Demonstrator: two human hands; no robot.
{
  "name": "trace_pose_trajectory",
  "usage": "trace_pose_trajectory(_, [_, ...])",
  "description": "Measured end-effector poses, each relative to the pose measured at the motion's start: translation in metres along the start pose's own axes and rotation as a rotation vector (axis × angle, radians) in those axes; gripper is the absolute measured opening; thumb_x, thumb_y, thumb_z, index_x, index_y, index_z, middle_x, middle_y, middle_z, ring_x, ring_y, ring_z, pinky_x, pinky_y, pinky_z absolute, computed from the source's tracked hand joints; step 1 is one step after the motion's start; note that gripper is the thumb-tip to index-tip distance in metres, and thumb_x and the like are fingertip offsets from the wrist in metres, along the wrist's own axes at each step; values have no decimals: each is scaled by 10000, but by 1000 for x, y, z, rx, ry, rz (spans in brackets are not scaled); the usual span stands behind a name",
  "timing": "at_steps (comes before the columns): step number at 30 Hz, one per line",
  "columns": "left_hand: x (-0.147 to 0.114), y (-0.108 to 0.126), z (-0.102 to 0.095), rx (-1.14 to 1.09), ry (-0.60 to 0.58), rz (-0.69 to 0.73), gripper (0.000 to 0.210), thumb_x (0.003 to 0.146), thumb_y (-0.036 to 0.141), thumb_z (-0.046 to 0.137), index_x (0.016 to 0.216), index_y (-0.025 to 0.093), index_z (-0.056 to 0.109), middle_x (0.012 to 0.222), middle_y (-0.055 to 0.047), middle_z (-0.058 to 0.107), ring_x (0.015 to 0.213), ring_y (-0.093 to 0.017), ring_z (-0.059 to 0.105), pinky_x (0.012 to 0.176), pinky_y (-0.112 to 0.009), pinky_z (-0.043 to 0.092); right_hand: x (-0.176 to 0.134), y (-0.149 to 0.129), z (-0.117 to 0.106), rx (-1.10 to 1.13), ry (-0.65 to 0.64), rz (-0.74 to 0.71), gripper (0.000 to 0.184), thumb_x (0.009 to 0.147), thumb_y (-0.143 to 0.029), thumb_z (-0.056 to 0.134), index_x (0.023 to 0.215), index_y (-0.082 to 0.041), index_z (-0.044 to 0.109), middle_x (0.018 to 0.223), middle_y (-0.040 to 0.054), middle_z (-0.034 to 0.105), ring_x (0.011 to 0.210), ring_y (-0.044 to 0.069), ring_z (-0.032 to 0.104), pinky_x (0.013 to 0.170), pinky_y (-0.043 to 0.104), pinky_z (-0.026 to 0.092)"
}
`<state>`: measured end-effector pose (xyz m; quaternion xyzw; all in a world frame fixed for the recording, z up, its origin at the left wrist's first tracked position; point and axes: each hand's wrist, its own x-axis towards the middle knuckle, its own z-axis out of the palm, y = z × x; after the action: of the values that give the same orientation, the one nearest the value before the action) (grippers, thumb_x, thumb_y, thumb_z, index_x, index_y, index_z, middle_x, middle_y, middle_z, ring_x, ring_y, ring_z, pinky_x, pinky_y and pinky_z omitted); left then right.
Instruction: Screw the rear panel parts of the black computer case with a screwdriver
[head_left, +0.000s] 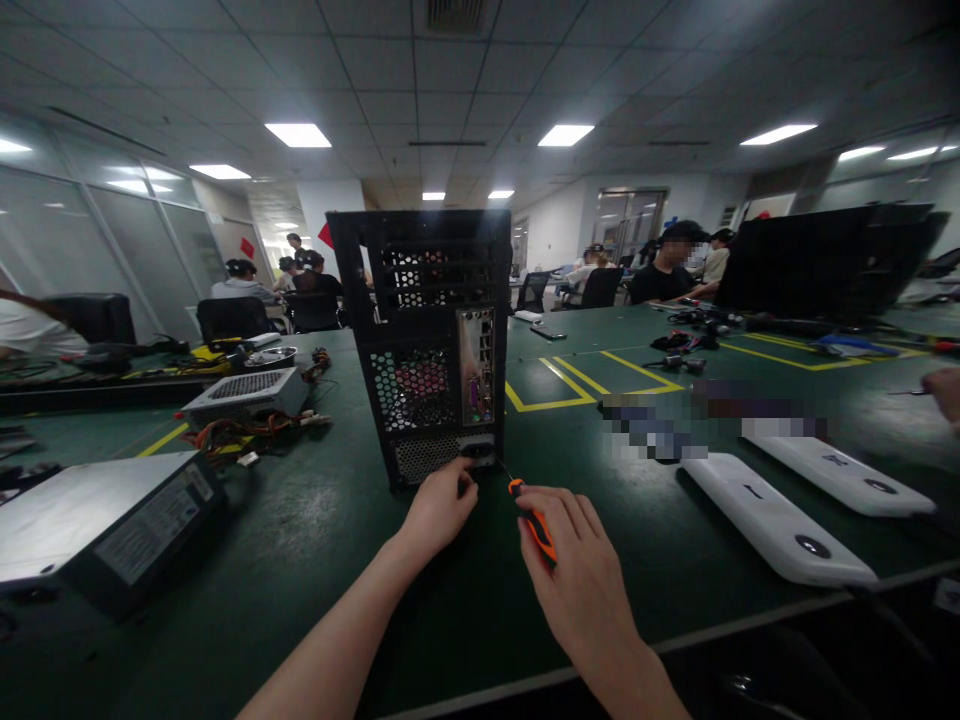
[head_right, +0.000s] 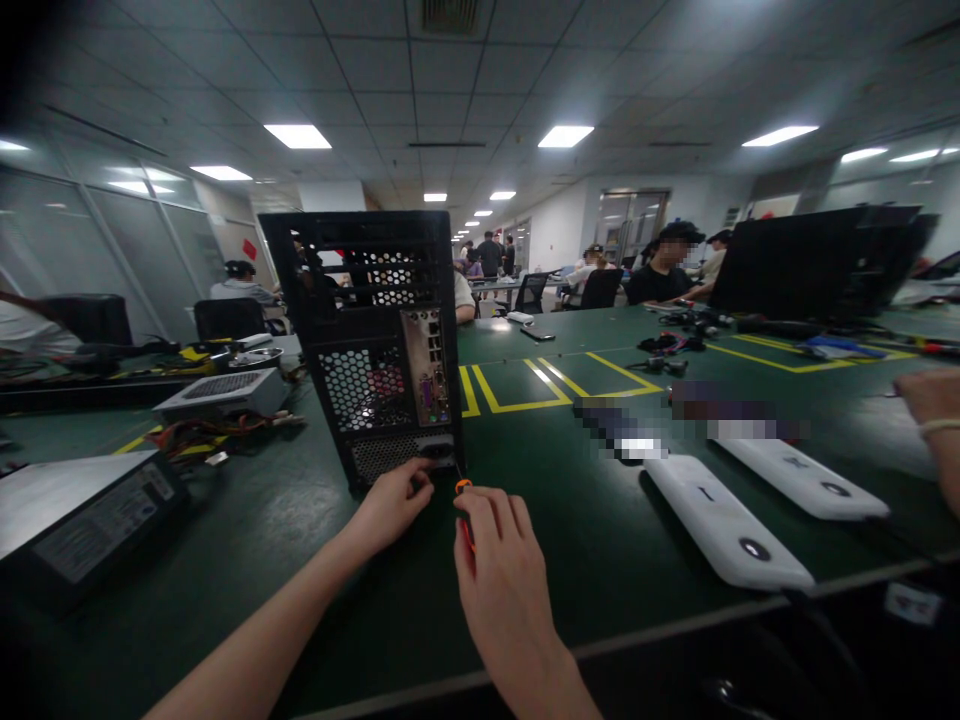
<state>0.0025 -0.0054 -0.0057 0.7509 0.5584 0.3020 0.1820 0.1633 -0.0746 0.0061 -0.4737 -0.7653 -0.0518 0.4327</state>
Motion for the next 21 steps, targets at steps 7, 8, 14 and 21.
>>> trace_pose_trajectory(7, [0, 1, 0, 18, 8, 8, 354, 738, 212, 410, 1073, 148, 508, 841, -50, 610, 713, -137, 540, 667, -255, 377, 3, -3, -2, 41, 3, 131, 194, 831, -290, 386, 977, -178, 449, 947, 68, 519, 818, 171, 543, 684, 311, 460])
trace_pose_trajectory(8, [0, 1, 0, 16, 4, 1, 355, 736, 209, 413, 1072, 146, 509, 841, -51, 610, 714, -138, 540, 667, -254, 378, 3, -4, -2, 39, -18, 155, 215, 838, -306, 368, 996, -179, 437, 939, 67, 524, 778, 168, 556, 642, 302, 469])
trace_pose_trajectory(14, [1, 2, -3, -63, -35, -53, 351, 728, 227, 426, 1056, 135, 512, 812, -44, 608, 650, -125, 534, 623, -239, 389, 5, -3, 0, -40, -35, 86, 216, 782, -154, 378, 990, -171, 434, 876, 60, 555, 743, 179, 558, 622, 314, 464])
trace_pose_trajectory(21, [2, -4, 1, -224, -65, -108, 372, 734, 262, 421, 1079, 129, 469, 837, -42, 583, 511, -74, 489, 497, -199, 382, 6, -4, -1, 0, -31, 41, 167, 800, -170, 385, 941, -184, 473, 885, 52, 552, 794, 179, 537, 699, 336, 445])
